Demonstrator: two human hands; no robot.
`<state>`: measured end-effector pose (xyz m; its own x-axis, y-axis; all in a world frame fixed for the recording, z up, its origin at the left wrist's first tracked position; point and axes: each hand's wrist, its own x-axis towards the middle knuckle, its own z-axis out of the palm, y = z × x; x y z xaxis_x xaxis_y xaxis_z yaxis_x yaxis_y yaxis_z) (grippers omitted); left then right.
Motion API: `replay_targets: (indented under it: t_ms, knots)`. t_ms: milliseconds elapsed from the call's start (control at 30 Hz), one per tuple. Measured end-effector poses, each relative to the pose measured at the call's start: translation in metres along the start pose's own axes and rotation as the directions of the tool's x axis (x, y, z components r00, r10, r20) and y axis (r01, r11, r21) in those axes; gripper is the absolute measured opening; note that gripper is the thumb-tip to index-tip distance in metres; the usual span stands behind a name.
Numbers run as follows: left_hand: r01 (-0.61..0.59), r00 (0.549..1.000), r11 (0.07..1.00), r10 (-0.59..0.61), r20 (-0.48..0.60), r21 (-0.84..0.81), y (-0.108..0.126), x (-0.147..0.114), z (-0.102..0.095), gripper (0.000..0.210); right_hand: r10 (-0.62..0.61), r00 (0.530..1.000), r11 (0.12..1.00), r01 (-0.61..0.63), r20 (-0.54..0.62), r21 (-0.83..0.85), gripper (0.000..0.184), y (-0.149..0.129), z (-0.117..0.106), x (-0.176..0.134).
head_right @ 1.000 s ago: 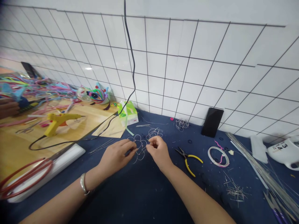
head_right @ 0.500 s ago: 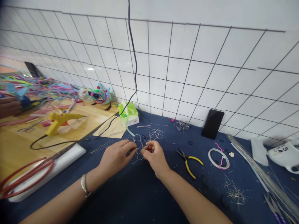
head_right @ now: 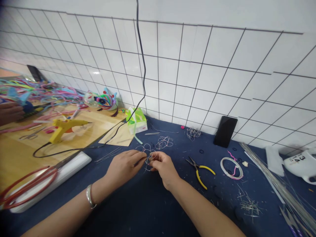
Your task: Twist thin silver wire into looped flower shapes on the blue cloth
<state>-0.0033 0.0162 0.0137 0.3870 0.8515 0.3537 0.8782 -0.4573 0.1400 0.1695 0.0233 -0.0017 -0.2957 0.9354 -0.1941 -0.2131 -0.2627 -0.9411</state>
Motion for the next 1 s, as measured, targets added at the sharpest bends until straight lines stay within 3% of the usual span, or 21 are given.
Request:
replay_targets:
  t_ms: [233, 500, 700, 867, 1000]
  knots:
    - [0.149, 0.985, 0.970, -0.130, 0.109, -0.194, 0.005, 0.001, 0.000, 0.014, 0.000, 0.999, 0.994, -0.004, 0.036, 0.109, 0.027, 0.000, -0.003, 0.000]
    - [0.247, 0.969, 0.871, -0.221, 0.111, -0.424, 0.002, 0.003, 0.000, 0.009, -0.031, 0.996, 0.990, 0.019, 0.085, 0.136, 0.023, -0.003, -0.008, 0.004]
    - [0.268, 0.963, 0.810, -0.230, 0.138, -0.522, -0.001, 0.003, 0.001, 0.009, -0.130, 0.990, 0.989, 0.133, 0.057, -0.059, 0.019, 0.001, -0.007, 0.003]
    - [0.266, 0.964, 0.815, -0.229, 0.135, -0.514, -0.002, 0.004, 0.002, 0.009, -0.158, 0.987, 0.986, 0.158, -0.005, -0.048, 0.018, -0.007, -0.009, 0.001]
    - [0.265, 0.964, 0.835, -0.229, 0.133, -0.482, 0.000, 0.004, 0.000, 0.009, -0.198, 0.980, 0.957, 0.196, 0.012, -0.214, 0.016, -0.014, -0.007, -0.002]
